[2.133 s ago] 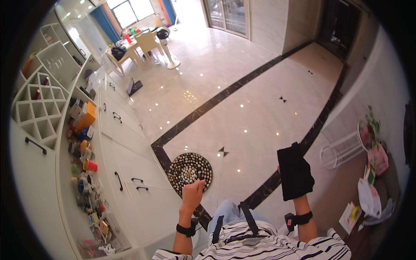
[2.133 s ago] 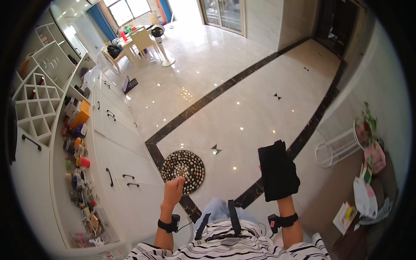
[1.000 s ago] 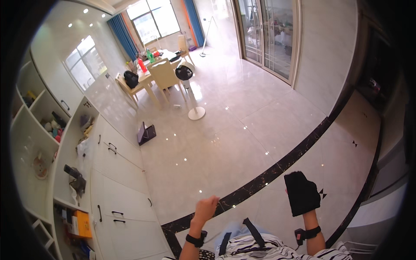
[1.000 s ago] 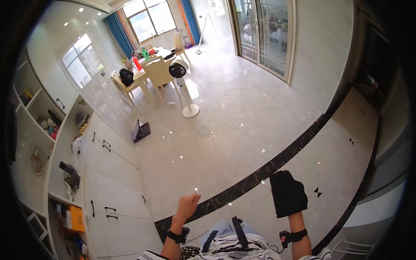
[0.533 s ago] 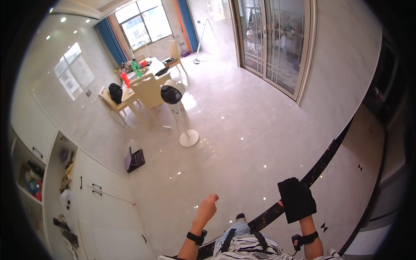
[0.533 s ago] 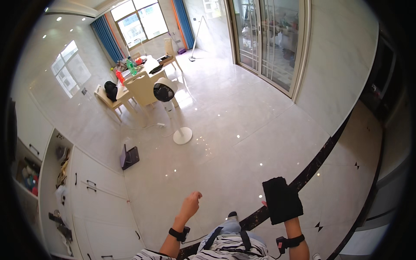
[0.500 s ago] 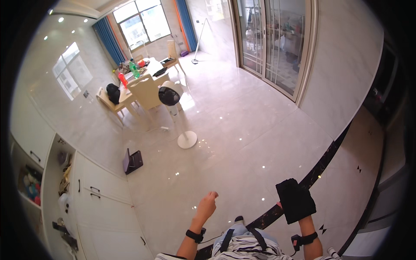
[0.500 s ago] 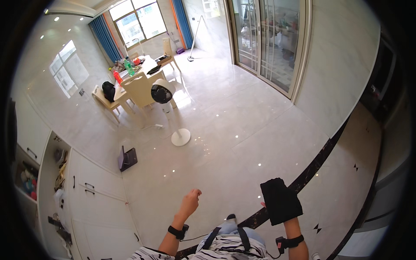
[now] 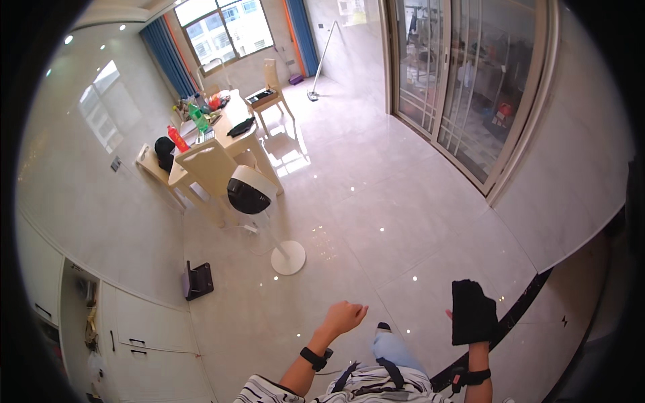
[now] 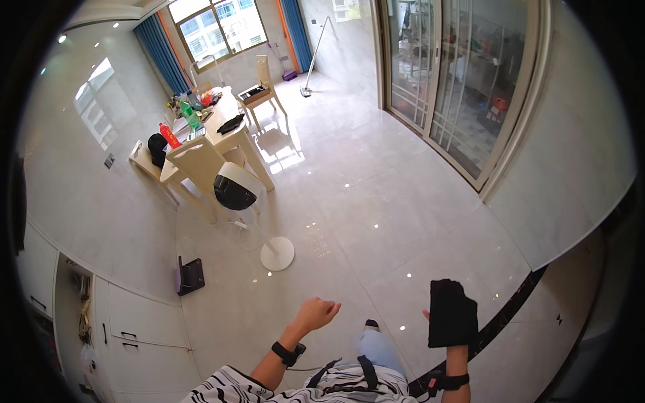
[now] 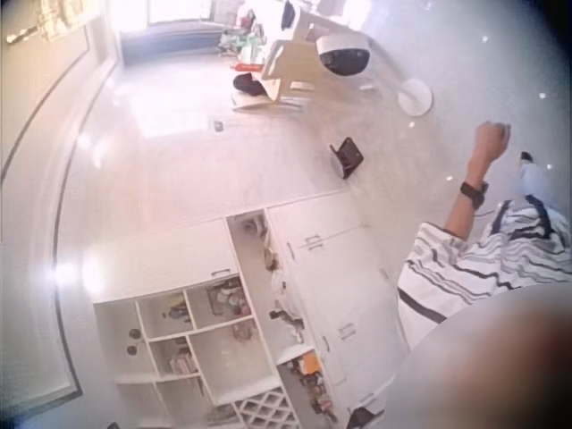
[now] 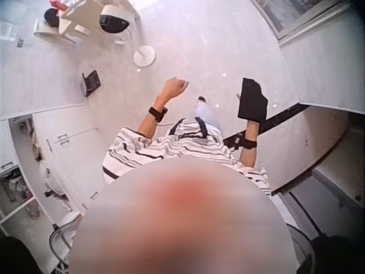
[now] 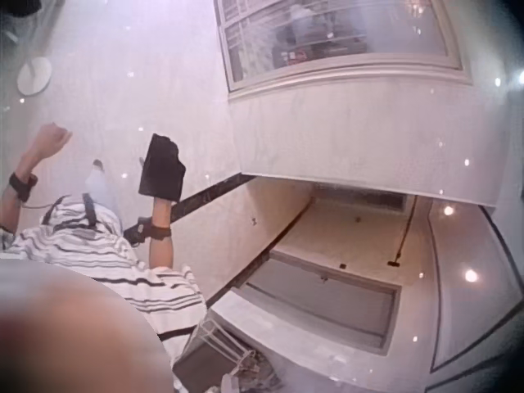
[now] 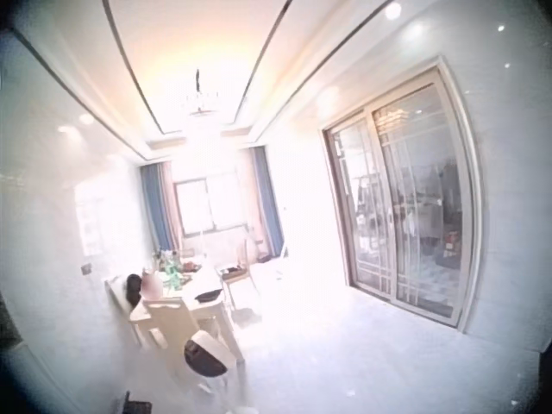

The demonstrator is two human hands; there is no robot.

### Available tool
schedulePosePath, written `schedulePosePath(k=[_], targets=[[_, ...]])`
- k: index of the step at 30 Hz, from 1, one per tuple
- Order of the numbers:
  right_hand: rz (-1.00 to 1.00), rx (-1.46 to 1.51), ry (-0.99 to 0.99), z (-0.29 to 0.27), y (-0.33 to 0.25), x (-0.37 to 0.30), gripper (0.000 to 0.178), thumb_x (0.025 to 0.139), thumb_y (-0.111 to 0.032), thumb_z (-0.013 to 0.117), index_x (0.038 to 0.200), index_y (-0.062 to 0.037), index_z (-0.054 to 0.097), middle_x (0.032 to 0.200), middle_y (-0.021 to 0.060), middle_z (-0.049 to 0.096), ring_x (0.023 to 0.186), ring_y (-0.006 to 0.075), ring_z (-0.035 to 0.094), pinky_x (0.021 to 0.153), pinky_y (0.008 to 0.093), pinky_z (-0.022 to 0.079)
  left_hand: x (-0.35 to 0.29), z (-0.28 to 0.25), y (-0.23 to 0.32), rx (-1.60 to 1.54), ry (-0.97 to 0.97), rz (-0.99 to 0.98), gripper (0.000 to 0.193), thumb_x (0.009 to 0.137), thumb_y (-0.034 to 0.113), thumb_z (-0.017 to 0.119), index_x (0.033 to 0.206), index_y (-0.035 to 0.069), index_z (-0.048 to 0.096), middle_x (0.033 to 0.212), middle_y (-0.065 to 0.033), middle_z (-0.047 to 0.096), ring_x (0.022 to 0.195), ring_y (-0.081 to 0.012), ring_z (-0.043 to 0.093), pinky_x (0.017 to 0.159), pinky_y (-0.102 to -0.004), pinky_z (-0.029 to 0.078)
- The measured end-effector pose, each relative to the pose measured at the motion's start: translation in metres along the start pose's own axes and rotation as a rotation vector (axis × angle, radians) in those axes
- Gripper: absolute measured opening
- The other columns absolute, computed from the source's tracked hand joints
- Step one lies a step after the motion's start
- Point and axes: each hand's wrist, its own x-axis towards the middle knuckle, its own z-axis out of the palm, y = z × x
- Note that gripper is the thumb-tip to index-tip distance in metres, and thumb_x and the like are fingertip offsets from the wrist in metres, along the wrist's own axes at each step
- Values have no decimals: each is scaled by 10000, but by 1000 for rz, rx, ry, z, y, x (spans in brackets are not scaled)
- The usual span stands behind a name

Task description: The person wipes a dining table, a television stand, and a wooden desk with a cloth, moving items like a phone, flowers, and a television aside to reach the surfaces.

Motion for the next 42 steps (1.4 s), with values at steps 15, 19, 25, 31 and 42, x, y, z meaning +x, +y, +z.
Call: schedulePosePath(k=[15, 19, 25, 31, 42], targets=[[230, 329, -126, 56, 9, 639, 837, 916, -744, 315, 1539, -187, 346, 1592, 49, 357, 1446, 273, 351, 1146, 637, 211, 365, -142, -289, -13, 230, -297, 173, 873, 220, 653, 764, 90, 616, 707, -70, 638, 840, -283, 621, 884, -473, 354], [276, 207, -164, 75, 32, 775, 831, 928, -722, 304, 1542, -164, 330, 1596, 64, 343, 1453, 263, 330, 1145, 602, 223, 459, -198, -365, 36, 252, -507, 184, 919, 251, 605, 877, 83, 668, 816, -125, 695, 822, -330, 657, 878, -485, 383], [361, 378, -71, 103, 40, 983, 763, 935, -677, 417, 1515, -182, 382, 1550, 70, 416, 1387, 289, 427, 1102, 614, 320, 618, -293, -501, 66, 197, -561, 231, 912, 296, 599, 970, 73, 620, 885, -117, 693, 890, -316, 653, 881, -510, 402], [470, 311, -234, 83, 100, 1209, 764, 936, -683, 412, 1515, -185, 382, 1551, 55, 416, 1397, 288, 417, 1099, 615, 324, 729, -345, -650, 158, 268, -764, 324, 893, 340, 635, 1053, 59, 607, 1075, -143, 655, 1061, -309, 597, 940, -498, 378], [836, 235, -317, 260, 229, 1592, 667, 962, -607, 455, 1437, -141, 493, 1436, 88, 538, 1260, 302, 557, 1020, 608, 430, 833, -500, -884, 173, 584, -1286, 664, 914, 348, 630, 1420, -6, 384, 1472, -227, 371, 1393, -397, 297, 1084, -590, 270]])
